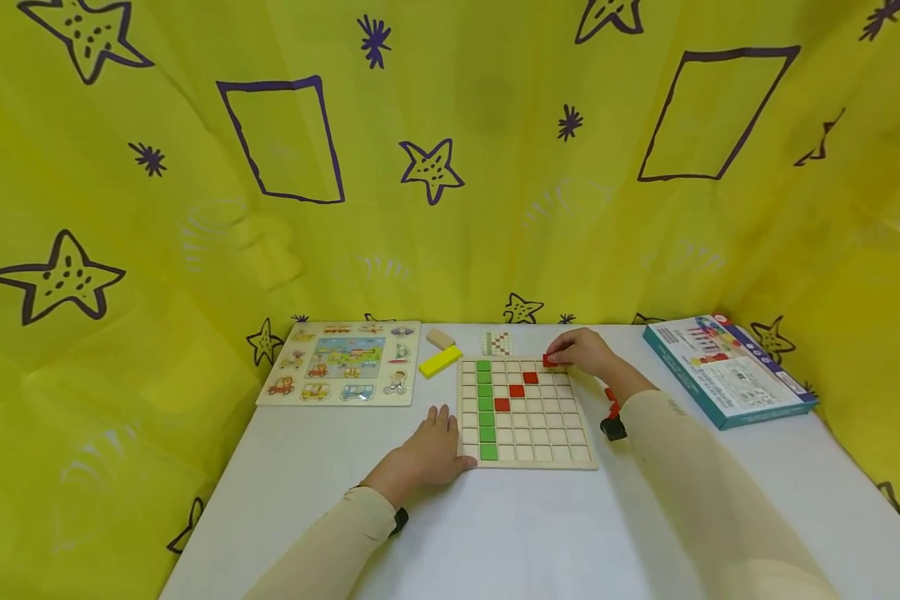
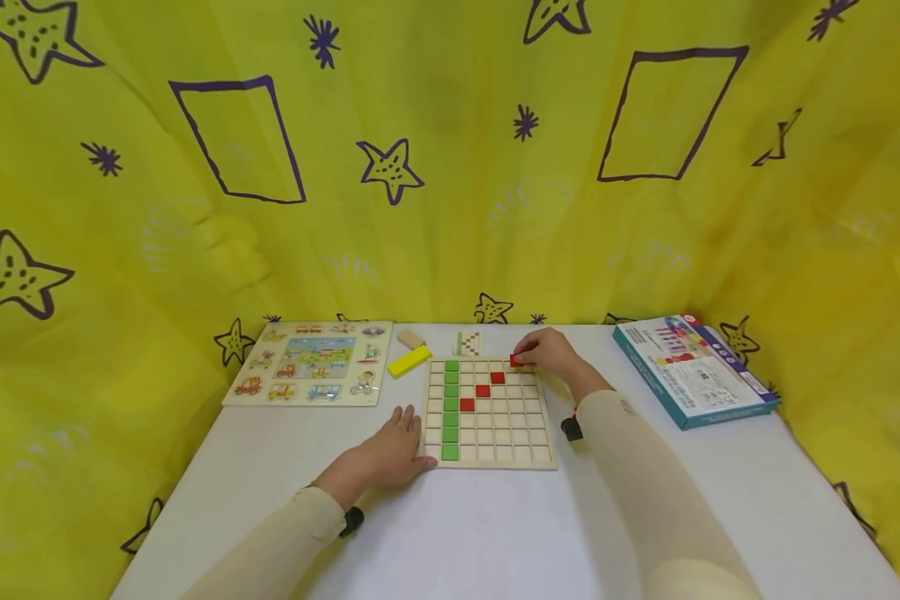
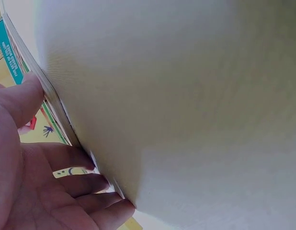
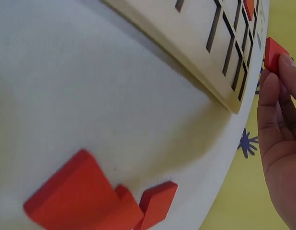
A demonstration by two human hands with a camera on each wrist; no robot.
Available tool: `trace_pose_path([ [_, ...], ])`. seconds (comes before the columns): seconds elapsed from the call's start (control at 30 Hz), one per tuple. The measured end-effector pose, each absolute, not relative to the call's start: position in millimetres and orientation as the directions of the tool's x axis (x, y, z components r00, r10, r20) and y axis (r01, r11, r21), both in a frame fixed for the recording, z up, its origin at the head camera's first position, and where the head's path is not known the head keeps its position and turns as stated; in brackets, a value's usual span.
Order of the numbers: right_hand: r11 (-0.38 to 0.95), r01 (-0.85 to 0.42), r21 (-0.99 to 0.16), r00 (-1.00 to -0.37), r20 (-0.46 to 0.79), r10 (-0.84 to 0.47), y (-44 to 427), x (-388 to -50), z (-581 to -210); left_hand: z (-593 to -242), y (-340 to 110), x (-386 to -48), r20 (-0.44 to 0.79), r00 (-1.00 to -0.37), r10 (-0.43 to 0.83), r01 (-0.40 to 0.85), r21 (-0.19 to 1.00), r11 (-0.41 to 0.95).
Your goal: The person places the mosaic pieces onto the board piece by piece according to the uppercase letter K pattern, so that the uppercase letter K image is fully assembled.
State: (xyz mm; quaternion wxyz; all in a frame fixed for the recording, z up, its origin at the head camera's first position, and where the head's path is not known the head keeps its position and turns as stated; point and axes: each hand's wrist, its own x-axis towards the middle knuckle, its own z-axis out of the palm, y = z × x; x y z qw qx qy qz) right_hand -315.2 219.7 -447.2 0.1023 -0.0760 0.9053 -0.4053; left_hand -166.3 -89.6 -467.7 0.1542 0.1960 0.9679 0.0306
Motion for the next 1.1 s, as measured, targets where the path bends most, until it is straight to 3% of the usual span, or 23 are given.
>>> trace_pose_path([
  [0.37,0.730,-0.136,-0.669,-0.957,-0.102,-0.271,209,-321,-463,-468,-87,-164,-0.302,-0.875,0.377,0.354,0.130,0.926],
  [1.1,0.742,-0.209,-0.637,-0.925,-0.116,-0.361,208,-323,-465,-464,-89,-164,-0.312,-0.876,0.368,0.345,0.130,0.930],
])
